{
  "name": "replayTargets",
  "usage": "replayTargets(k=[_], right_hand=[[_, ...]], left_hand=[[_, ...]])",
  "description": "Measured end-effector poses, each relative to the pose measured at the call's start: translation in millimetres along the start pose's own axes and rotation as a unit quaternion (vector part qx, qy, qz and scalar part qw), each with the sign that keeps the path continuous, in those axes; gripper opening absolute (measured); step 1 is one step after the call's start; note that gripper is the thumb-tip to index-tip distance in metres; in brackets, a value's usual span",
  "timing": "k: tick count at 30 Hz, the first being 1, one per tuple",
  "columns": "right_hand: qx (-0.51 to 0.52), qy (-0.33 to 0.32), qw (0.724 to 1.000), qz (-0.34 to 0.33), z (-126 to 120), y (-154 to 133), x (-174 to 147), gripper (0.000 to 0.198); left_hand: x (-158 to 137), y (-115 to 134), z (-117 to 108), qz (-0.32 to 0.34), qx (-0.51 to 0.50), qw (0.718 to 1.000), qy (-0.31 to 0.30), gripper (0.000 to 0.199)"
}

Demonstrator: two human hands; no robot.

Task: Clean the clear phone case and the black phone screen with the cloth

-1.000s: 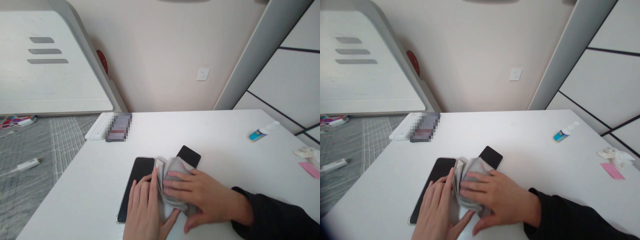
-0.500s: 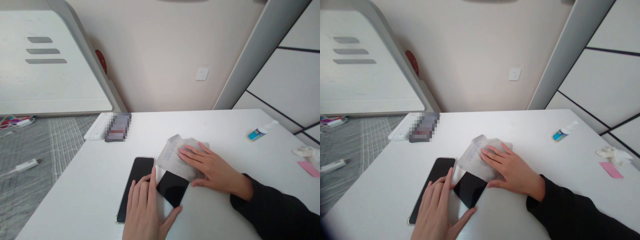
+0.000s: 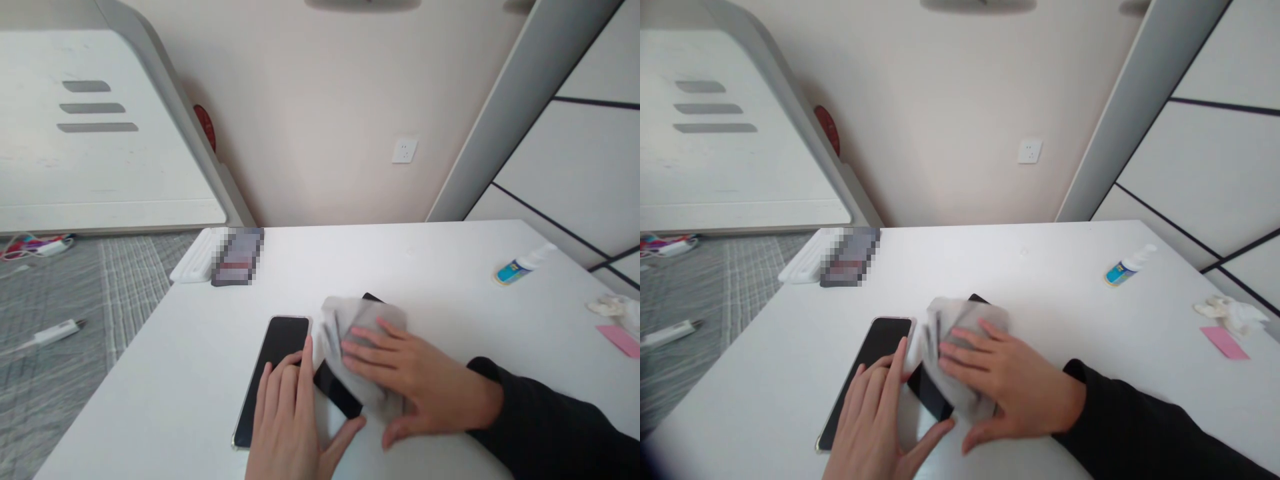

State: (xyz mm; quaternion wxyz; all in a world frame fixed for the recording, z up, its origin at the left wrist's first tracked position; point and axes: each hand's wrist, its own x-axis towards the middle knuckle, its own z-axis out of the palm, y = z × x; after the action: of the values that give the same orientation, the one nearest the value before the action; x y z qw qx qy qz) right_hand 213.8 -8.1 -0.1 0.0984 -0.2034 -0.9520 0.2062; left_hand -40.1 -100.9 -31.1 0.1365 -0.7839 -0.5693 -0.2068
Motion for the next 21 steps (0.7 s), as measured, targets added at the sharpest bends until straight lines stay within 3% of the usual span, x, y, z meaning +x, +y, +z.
replayTargets(k=[3, 7, 13, 18, 21], right_hand=[[0.018, -0.024, 0.999, -0.035, 1.3, -3.4, 3.1, 0.085], [-0.065, 0.042, 0.994, 0.079, -2.4, 8.9, -2.6, 0.084], [0.012, -0.034, 0.998, -0.055, 4.1, -6.2, 1.4, 0.086], [-0.061, 0.042, 0.994, 0.081, -1.6, 12.5, -4.1, 0.082], [-0.025, 0.003, 1.0, 0.018, 1.4, 2.3, -3.1, 0.089]], left_hand=[[1.3, 1.8, -1.8, 0.004, -0.006, 1.0, -0.008, 0.095], [2.9, 3.0, -3.3, -0.012, -0.012, 1.0, -0.014, 0.094], [1.3, 1.2, -2.9, 0.006, -0.005, 1.0, -0.005, 0.09], [-0.2, 2.2, -1.7, -0.01, -0.007, 1.0, -0.011, 0.092], [-0.7, 2.4, -0.7, -0.002, -0.004, 1.0, -0.006, 0.093]])
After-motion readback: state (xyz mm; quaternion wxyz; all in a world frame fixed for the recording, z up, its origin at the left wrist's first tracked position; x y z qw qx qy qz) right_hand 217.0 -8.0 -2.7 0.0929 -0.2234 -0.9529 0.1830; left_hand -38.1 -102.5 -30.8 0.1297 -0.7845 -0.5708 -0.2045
